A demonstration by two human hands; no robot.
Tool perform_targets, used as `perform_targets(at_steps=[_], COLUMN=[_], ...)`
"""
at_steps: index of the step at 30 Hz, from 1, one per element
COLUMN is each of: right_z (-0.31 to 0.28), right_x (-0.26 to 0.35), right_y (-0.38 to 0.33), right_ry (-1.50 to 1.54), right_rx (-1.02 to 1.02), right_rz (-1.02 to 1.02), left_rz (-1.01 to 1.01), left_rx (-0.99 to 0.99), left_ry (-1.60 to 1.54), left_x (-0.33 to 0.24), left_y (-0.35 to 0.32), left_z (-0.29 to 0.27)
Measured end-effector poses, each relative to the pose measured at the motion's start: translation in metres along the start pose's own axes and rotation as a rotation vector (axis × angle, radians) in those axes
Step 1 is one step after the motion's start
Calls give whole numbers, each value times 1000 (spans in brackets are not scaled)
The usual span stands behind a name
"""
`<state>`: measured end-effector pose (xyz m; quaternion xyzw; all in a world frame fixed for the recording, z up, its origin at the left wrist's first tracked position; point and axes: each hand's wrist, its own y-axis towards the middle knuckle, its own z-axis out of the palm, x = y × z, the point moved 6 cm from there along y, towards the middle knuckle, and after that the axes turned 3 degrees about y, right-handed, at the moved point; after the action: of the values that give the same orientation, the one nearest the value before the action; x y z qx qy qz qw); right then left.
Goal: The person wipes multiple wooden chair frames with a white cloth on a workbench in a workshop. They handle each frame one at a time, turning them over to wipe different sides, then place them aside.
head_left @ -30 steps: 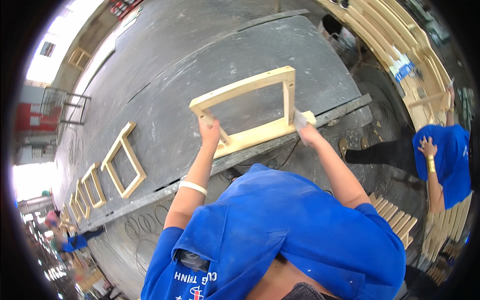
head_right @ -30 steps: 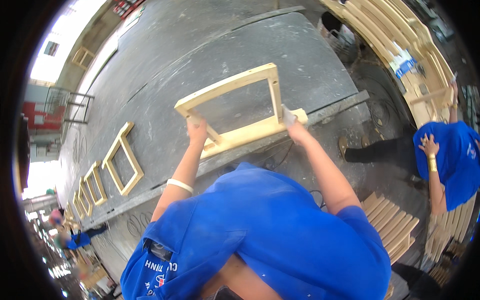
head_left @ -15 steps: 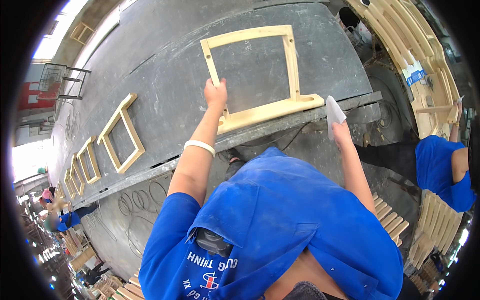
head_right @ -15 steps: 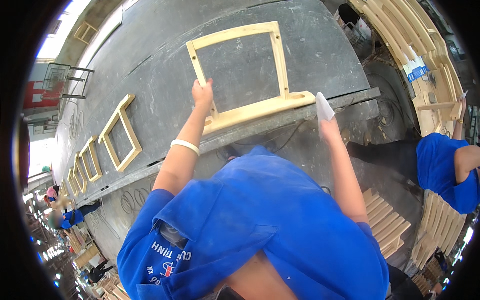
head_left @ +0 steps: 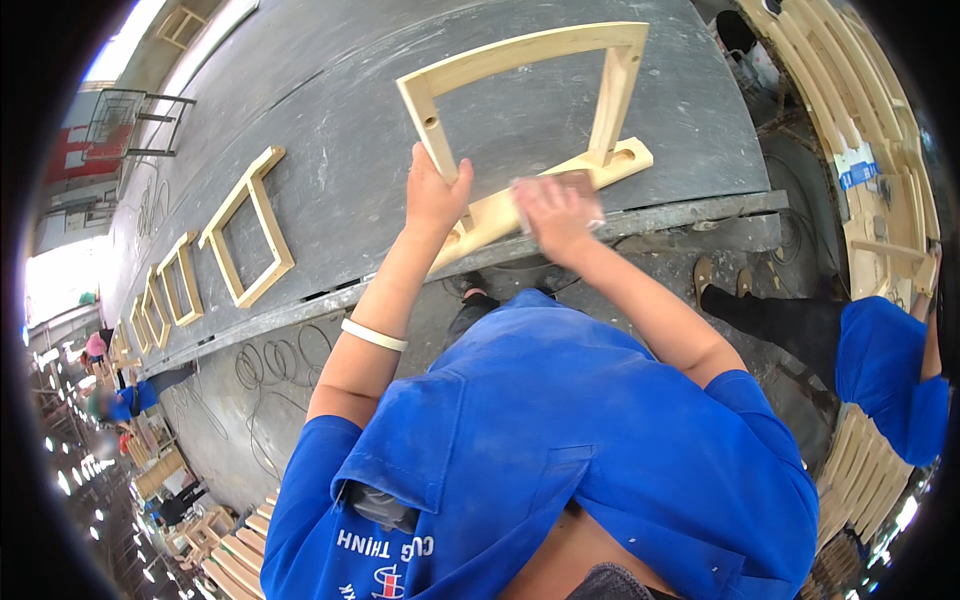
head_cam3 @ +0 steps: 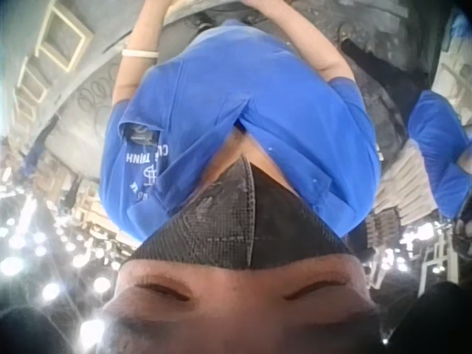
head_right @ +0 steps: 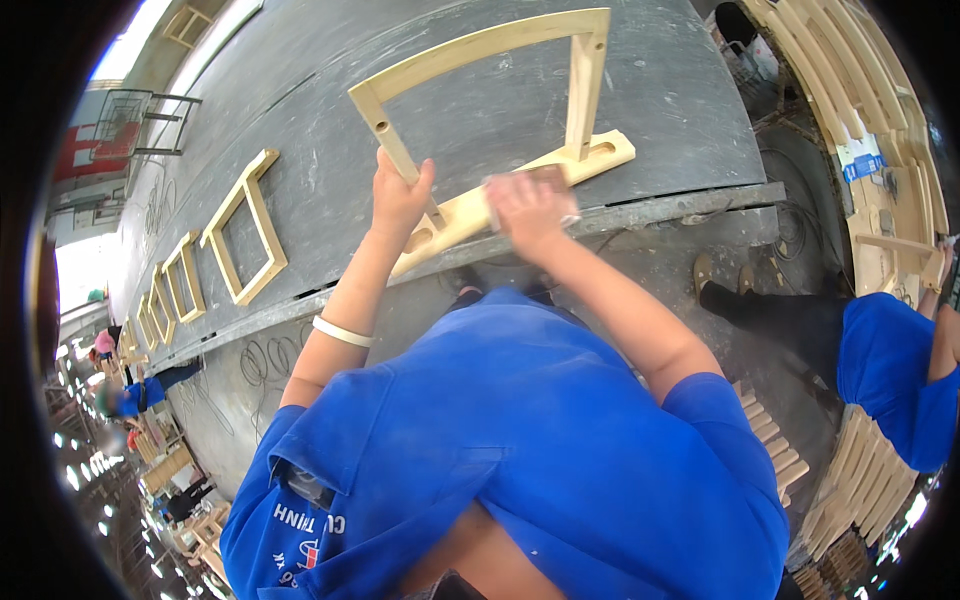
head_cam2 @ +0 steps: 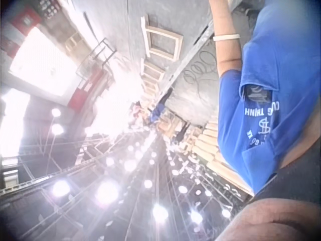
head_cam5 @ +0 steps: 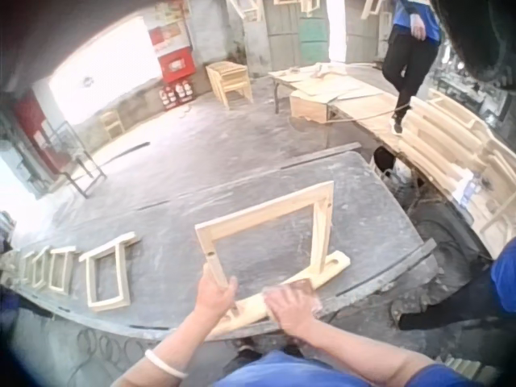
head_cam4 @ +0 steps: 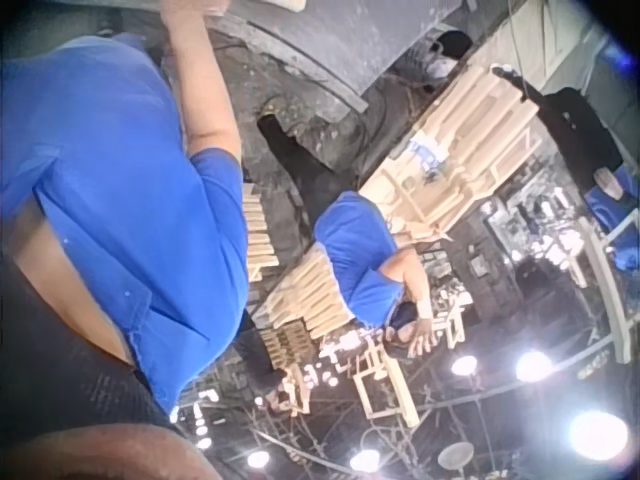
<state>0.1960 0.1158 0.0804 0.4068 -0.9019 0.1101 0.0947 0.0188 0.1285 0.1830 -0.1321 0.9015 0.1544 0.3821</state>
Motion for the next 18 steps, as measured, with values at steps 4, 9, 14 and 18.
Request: perform_targets(at_steps=[4,9,14,18], right_z=[-24,-47,-45,-56], right_x=[19,-37,-5,-80], right_y=[1,2,4,-14], right_ry=[323,208,323,513], right_rx=[-244,-100,-184,-410], right_rz=[-371,58,-76,68], left_rz=[30,-10,44,135], left_rx=[60,116,133,204], left_ry=[148,222,292,341], left_x=[-30,-52,-86,-119], left_y=[8,12,19,30], left_z=[-5,-6,-1,0])
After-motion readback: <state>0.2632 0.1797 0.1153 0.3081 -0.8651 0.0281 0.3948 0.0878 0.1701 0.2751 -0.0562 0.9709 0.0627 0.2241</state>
